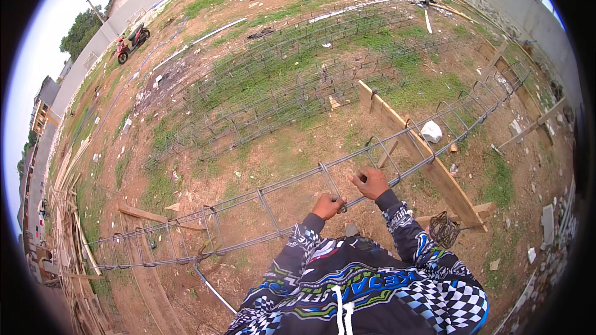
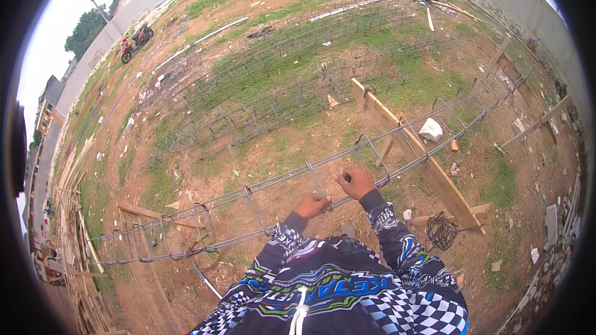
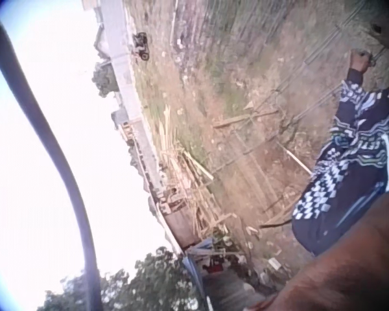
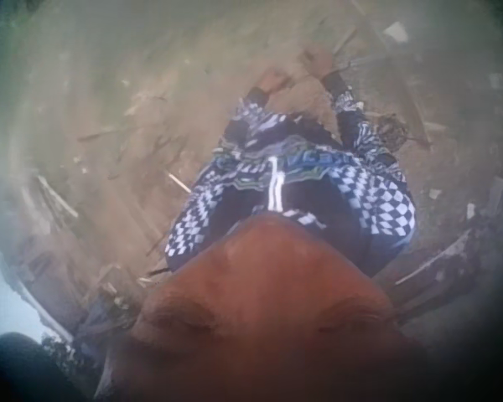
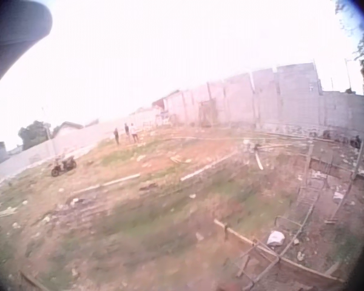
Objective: The person uses pliers to twist wire ties and secure a metal rebar cage structure on a wooden support frame. They repeatedly position the cage, clamp the wire, and twist it to fasten the joints while working in an outdoor yard.
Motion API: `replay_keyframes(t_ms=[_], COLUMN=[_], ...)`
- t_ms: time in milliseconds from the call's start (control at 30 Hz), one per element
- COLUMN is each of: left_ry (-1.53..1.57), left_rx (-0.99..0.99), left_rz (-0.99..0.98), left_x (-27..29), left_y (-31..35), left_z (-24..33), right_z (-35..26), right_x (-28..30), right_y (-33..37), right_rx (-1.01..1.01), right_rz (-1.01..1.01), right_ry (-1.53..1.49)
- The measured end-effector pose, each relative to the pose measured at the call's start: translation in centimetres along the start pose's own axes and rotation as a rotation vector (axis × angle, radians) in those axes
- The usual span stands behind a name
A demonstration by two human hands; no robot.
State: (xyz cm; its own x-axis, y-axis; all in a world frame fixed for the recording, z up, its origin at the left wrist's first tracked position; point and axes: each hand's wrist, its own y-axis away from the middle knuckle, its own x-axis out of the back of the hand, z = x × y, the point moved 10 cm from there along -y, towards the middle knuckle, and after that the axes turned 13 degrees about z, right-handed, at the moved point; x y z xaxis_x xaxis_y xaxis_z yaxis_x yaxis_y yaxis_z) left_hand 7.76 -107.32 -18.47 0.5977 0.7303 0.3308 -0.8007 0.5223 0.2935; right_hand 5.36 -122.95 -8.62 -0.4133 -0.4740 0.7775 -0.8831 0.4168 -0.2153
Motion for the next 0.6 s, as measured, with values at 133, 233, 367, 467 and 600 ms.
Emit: replay_keyframes(t_ms=[133,233,367,467,600], left_ry=[-0.010,-0.015,-0.028,-0.034,-0.038], left_rx=[-0.011,-0.031,-0.042,-0.018,0.006], left_rz=[0.036,0.020,0.006,-0.022,0.025], left_x=[-0.1,-0.6,-0.5,-0.8,-0.6], left_y=[-0.3,-0.3,-0.7,-1.1,-1.0], left_z=[-0.3,-0.3,-1.0,-1.5,-2.3], right_z=[-1.5,-3.6,-3.1,-2.1,-3.7], right_x=[0.1,-0.9,-3.0,-3.3,-1.8], right_y=[9.6,12.5,12.4,12.2,11.5], right_rx=[0.268,0.552,0.534,0.417,0.401], right_rz=[0.089,0.293,0.197,0.052,-0.017], right_ry=[-0.113,0.203,0.198,0.081,0.081])
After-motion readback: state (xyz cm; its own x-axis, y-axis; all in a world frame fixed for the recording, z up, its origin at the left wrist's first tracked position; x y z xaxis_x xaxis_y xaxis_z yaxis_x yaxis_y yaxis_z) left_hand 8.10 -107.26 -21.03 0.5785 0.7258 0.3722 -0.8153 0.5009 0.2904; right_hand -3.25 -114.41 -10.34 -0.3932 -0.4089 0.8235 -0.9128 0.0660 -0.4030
